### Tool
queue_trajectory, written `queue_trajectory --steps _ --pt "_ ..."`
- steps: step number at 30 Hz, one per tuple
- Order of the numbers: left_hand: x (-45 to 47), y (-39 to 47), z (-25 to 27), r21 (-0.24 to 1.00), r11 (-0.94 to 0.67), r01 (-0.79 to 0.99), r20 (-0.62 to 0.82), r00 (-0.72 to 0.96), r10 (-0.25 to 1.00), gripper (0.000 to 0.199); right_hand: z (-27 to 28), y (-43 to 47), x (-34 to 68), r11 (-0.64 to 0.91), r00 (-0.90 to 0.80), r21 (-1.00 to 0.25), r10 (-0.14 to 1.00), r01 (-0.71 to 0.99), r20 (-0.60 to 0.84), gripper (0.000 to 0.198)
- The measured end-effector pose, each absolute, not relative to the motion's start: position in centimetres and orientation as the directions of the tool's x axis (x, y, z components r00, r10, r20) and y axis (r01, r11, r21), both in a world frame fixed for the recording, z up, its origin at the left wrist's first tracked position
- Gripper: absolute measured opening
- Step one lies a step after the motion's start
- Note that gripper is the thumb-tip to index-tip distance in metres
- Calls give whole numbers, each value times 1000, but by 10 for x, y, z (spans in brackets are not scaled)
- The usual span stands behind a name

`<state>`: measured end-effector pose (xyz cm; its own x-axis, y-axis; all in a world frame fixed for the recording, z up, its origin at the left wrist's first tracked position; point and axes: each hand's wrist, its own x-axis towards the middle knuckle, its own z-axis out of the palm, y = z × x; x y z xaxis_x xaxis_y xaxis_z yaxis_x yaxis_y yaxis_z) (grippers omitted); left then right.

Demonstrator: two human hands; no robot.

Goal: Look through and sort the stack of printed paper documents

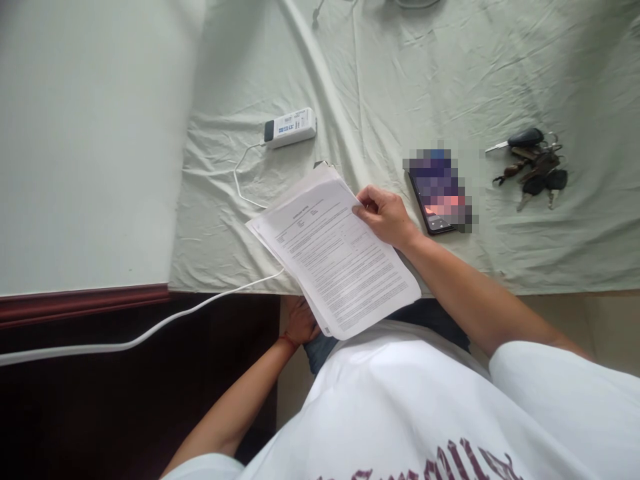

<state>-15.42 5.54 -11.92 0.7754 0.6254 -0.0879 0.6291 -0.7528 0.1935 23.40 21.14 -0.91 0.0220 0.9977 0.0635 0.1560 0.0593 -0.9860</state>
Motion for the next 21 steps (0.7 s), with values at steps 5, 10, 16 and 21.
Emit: queue_trajectory --steps 5,10,16,21 --pt "-155 55 -121 182 -767 616 -63 785 616 22 -9 211 234 57 32 -986 998 155 63 17" --pt "-155 54 -122 160 -763 626 -66 778 625 23 -8 210 233 37 50 -991 998 128 44 17" --pt "-154 55 -121 162 -765 624 -67 780 622 21 -7 211 232 35 54 -993 998 113 42 16" --pt "-154 55 -120 163 -768 619 -63 784 618 21 -8 210 233 37 56 -993 997 109 44 17"
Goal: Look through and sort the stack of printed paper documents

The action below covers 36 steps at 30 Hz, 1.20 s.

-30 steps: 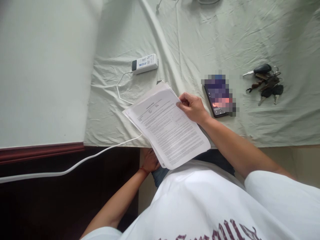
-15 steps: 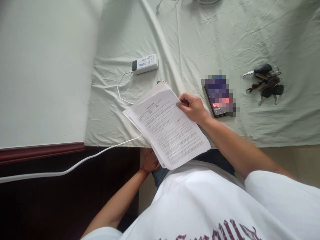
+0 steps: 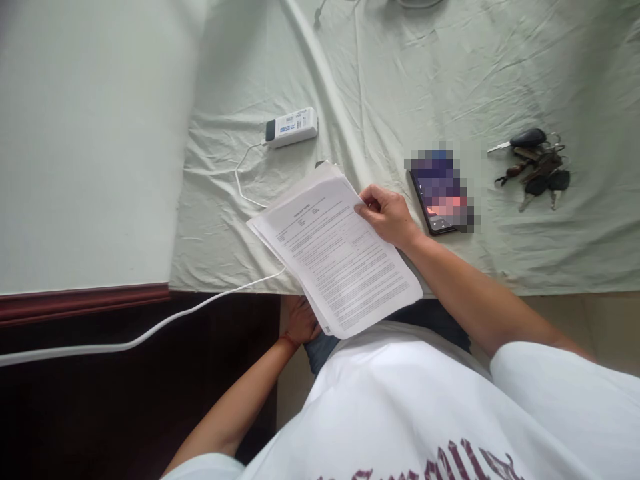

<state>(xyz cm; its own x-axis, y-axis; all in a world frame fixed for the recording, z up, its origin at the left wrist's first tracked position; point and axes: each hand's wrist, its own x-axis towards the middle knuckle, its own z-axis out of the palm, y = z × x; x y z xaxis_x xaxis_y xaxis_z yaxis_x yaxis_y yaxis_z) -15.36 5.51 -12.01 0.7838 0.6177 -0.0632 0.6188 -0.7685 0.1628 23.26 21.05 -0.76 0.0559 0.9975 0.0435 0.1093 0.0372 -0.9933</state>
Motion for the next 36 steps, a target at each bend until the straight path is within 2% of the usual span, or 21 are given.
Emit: queue_trajectory --steps 9,15,36 --pt "-152 57 -117 158 -799 580 31 806 591 23 -8 211 232 35 56 -995 998 96 41 19" --pt "-153 56 -119 164 -777 608 -25 790 612 23 -7 210 232 26 57 -994 998 106 32 18" --pt "-154 55 -122 169 -762 625 -78 779 622 21 -7 210 232 15 61 -998 998 68 19 20"
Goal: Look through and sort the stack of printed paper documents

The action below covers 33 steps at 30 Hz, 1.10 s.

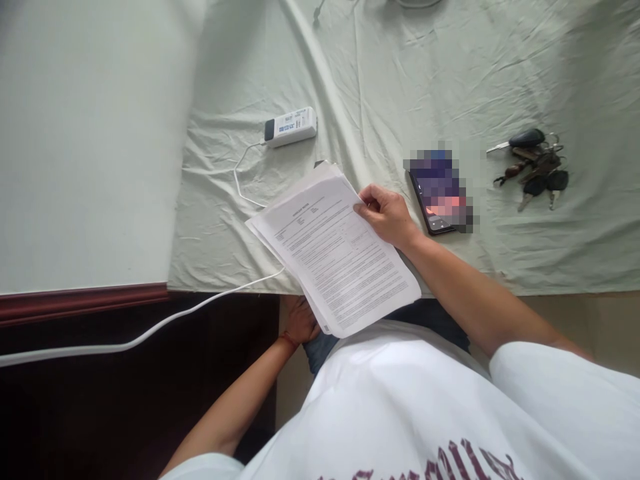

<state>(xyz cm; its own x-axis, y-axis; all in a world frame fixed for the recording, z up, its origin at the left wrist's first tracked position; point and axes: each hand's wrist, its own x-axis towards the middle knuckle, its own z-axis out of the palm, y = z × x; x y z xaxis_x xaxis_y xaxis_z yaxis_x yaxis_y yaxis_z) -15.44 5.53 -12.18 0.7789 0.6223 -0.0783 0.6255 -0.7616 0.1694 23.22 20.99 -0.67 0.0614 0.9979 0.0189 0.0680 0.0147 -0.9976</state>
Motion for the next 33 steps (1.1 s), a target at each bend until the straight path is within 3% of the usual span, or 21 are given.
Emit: queue_trajectory --steps 9,18,26,33 --pt "-153 56 -120 177 -749 638 -102 769 631 21 -9 211 232 3 87 -1000 996 -2 2 29" --pt "-155 56 -121 187 -756 628 -89 777 623 20 -8 211 233 20 45 -1000 999 16 20 22" --pt "-157 55 -123 201 -752 628 -95 776 623 19 -11 213 231 32 59 -994 998 -106 26 24" --pt "-156 55 -124 193 -753 629 -100 776 623 19 -15 214 231 73 74 -992 995 -99 66 24"
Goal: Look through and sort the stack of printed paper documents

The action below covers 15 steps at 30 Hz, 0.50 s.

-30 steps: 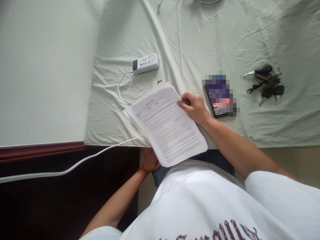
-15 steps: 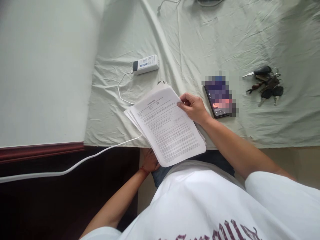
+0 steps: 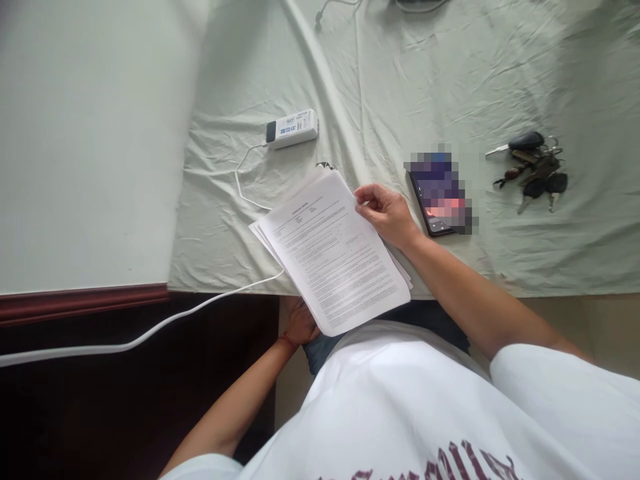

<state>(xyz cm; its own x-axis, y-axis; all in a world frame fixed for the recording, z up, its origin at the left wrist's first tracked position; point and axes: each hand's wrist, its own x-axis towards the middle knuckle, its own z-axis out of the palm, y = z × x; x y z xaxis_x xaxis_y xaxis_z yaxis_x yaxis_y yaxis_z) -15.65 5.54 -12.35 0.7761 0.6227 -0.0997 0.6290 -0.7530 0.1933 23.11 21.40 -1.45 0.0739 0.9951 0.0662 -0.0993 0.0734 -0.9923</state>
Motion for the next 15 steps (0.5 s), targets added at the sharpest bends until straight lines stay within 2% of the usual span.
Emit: queue_trajectory --steps 15 --pt "-156 55 -122 188 -743 642 -116 766 632 20 -14 213 230 51 105 -997 994 -57 45 19"
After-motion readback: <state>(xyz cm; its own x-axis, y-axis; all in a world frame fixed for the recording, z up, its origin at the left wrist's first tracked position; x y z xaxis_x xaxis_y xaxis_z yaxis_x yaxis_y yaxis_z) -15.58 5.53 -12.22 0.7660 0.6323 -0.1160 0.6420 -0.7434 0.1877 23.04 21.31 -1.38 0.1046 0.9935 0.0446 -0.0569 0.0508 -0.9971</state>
